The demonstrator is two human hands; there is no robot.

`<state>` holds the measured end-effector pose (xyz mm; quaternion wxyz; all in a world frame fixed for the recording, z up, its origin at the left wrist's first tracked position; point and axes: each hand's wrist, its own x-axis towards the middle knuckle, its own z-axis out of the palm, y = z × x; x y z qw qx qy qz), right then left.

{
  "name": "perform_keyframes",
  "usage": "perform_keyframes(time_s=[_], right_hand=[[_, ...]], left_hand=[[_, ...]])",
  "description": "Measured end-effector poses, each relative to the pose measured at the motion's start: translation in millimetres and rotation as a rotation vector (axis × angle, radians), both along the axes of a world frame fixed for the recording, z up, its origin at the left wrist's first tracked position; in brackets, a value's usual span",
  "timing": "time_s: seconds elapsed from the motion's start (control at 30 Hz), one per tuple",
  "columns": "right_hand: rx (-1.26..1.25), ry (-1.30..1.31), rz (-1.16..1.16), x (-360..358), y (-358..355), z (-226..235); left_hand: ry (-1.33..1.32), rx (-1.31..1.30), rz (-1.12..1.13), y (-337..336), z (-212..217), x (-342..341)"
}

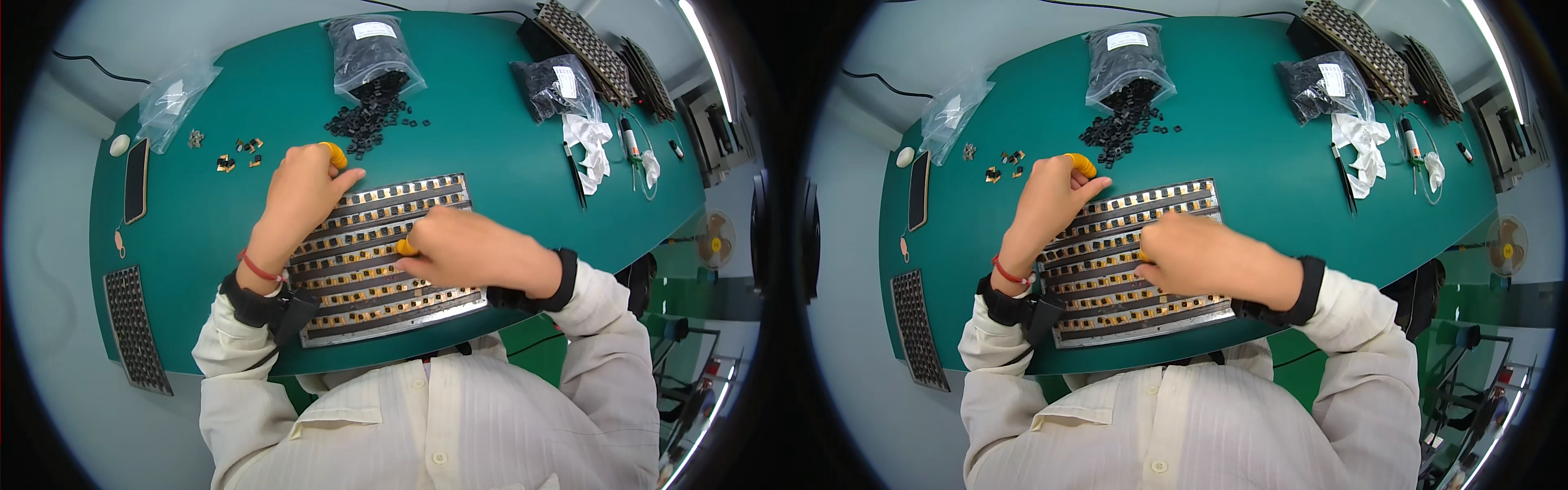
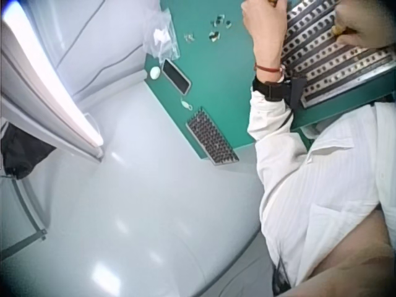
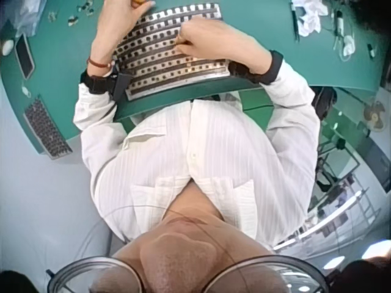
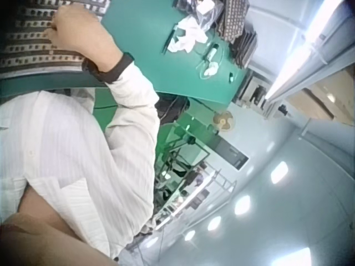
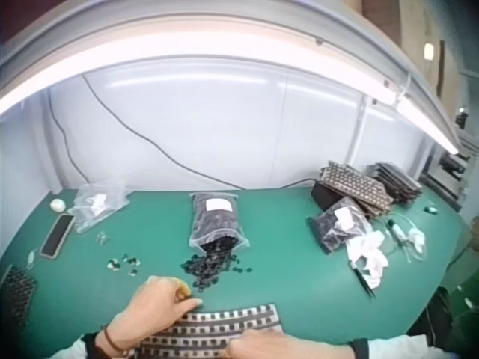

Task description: The person places small black components into a grid of slots on a metal tray using yellow finger cots. The person systematically fills the slots one by one, picking components from a pile on the table and inserting them into the tray.

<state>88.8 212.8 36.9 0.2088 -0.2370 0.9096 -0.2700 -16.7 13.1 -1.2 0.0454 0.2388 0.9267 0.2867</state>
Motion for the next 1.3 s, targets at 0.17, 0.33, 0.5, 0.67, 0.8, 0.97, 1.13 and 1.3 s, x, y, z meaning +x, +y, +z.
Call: perform_keyframes(time_s=[0.17,0.33,0.5,0.67,0.8,0.97,1.13,1.3], right_hand=[[-0.058,0.121,-0.203,-56.1,18.1,0.3],[-0.155,0.219,-0.316,-104.7,12.0,-26.9],[-0.078,0.311,-0.263,-116.2,-3.2,-39.3],[0.047,0.206,-0.229,-108.0,-3.9,-24.8],[-0.053,0.186,-0.265,-103.6,6.9,-23.8],[-0.163,0.157,-0.315,-101.0,11.6,-30.6],[-0.109,0.26,-0.258,-98.8,-2.2,-40.1],[-0.035,0.256,-0.252,-96.2,-6.1,-30.7]], left_hand=[[0.103,-0.085,0.026,0.1,-3.9,5.5],[0.039,-0.102,0.037,-12.2,0.4,4.2],[0.059,-0.106,0.037,-16.5,5.3,5.3],[0.066,-0.096,0.03,-17.8,-0.9,1.5],[0.019,-0.108,0.039,-17.2,0.3,1.6],[0.06,-0.085,0.016,-17.8,-0.2,1.6],[0.0,-0.025,-0.022,-20.6,22.1,17.0],[-0.016,-0.046,-0.195,-27.2,27.8,54.2]])
